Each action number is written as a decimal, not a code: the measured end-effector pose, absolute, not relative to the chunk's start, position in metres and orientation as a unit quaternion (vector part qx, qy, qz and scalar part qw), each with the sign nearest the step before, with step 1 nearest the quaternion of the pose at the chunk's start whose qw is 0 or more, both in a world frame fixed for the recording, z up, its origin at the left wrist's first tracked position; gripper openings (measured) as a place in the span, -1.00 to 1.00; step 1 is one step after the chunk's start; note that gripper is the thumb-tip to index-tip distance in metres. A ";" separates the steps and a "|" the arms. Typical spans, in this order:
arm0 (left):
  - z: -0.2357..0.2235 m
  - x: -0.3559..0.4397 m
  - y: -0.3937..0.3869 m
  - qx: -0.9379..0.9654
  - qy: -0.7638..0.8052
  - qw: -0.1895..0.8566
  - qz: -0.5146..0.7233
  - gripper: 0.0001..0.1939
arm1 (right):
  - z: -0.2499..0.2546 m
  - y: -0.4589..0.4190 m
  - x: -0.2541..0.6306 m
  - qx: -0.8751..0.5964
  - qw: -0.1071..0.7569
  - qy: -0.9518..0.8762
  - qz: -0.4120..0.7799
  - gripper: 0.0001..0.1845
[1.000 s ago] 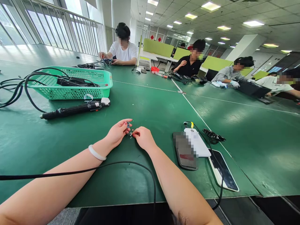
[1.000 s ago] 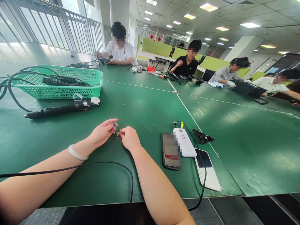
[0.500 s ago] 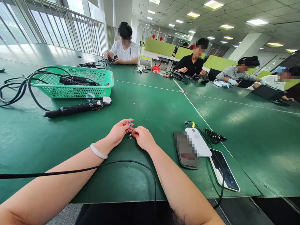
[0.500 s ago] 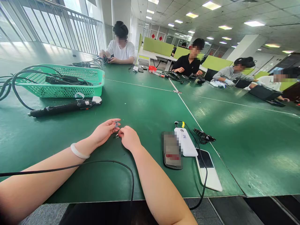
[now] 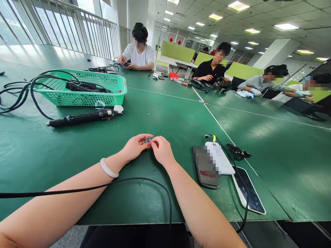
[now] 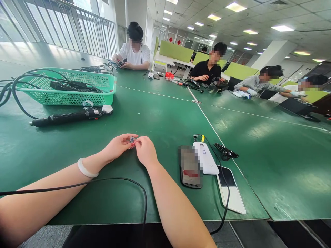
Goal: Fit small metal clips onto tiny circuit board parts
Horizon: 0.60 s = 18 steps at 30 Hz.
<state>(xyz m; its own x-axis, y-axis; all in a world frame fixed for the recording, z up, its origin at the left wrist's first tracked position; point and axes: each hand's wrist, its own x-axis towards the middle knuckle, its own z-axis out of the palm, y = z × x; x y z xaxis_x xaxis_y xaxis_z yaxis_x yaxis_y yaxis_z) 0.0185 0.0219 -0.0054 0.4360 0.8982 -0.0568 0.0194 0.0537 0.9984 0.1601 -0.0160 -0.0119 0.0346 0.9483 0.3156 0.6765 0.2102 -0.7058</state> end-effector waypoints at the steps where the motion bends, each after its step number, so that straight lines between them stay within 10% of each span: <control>1: -0.006 0.018 0.023 0.581 0.389 0.617 0.361 -0.63 | -0.012 -0.016 0.160 -0.600 0.401 -0.670 0.176 -0.85; 18: 0.002 0.015 0.021 0.563 0.379 0.648 0.346 -0.52 | -0.017 -0.012 0.163 -0.579 0.478 -0.608 0.257 -0.88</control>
<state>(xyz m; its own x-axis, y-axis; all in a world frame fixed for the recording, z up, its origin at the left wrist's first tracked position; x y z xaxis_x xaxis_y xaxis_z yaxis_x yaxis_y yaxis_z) 0.0152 0.0205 0.0018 0.4734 0.8750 -0.1013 -0.0214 0.1264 0.9917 0.1632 -0.0120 -0.0172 0.1287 0.9500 0.2845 0.4587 0.1973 -0.8664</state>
